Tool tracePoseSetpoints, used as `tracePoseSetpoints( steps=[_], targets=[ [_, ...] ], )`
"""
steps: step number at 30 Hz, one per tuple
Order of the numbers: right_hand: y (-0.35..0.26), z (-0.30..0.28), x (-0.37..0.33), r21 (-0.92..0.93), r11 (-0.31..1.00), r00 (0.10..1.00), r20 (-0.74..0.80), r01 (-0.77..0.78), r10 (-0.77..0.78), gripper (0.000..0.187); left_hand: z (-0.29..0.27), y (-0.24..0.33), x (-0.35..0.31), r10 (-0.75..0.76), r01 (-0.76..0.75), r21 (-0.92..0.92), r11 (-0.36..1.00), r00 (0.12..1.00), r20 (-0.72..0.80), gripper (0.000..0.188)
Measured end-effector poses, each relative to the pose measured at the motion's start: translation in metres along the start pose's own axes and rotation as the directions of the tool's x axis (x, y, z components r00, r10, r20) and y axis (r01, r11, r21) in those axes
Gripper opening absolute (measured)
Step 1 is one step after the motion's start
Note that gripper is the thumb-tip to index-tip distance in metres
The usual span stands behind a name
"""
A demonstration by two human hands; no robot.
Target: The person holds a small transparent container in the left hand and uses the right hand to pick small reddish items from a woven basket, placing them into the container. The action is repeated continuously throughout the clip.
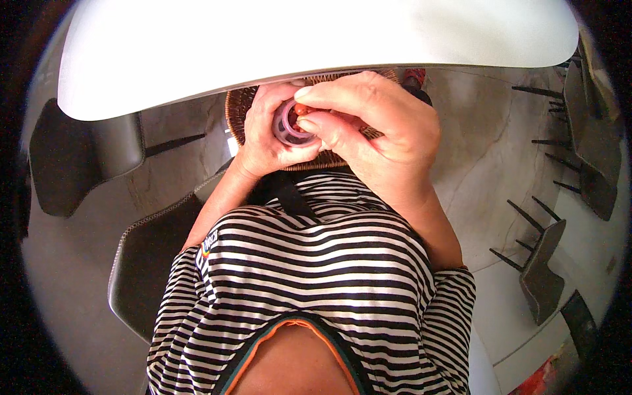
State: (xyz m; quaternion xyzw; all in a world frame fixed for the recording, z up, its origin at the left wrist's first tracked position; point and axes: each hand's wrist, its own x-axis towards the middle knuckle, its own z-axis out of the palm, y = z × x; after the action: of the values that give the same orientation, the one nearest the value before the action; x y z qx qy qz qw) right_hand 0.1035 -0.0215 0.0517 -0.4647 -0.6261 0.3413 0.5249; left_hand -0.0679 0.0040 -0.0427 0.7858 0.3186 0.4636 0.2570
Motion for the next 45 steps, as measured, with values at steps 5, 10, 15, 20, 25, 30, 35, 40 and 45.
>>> tracePoseSetpoints(
  steps=[5,10,15,20,25,30,35,40,45],
  targets=[
    [-0.001,-0.006,0.008,-0.167,0.957,0.972,0.054,0.235,-0.229,0.025,0.002,-0.001,0.002,0.004,-0.004,-0.017,1.000,1.000,-0.005,0.071],
    [-0.006,-0.008,0.001,-0.375,0.887,0.963,0.126,0.269,-0.238,0.029,0.001,-0.001,0.001,0.018,-0.019,-0.037,0.999,1.000,-0.022,0.072],
    [-0.013,-0.008,0.003,-0.392,0.888,0.971,0.089,0.240,-0.222,0.026,0.000,-0.002,-0.001,0.012,-0.012,-0.003,1.000,1.000,-0.005,0.073],
    [-0.001,0.001,0.006,-0.271,0.892,0.930,0.049,0.362,-0.363,0.023,-0.001,-0.002,0.000,0.042,-0.042,-0.001,0.999,0.999,-0.012,0.074],
    [0.004,0.008,0.004,-0.266,0.871,0.909,0.067,0.413,-0.411,0.022,-0.001,-0.004,-0.004,0.044,-0.044,-0.004,0.999,0.999,-0.026,0.073],
    [0.019,-0.009,-0.009,-0.393,0.914,0.995,0.008,0.098,-0.103,0.020,-0.005,-0.007,-0.009,0.005,-0.005,-0.008,1.000,1.000,-0.005,0.078],
    [0.109,-0.011,-0.046,-0.793,0.598,0.919,0.312,0.113,0.240,0.038,-0.003,-0.004,-0.005,-0.008,0.007,-0.042,0.999,1.000,-0.011,0.076],
    [0.123,0.008,-0.068,-0.515,0.857,0.867,0.419,-0.018,0.270,0.019,-0.001,-0.005,-0.006,0.029,-0.029,-0.017,0.999,1.000,-0.005,0.073],
    [0.119,-0.005,-0.059,-0.626,0.778,0.888,0.390,0.061,0.244,0.011,-0.004,-0.007,-0.009,0.009,-0.009,-0.043,0.999,1.000,-0.004,0.077]
  ],
)
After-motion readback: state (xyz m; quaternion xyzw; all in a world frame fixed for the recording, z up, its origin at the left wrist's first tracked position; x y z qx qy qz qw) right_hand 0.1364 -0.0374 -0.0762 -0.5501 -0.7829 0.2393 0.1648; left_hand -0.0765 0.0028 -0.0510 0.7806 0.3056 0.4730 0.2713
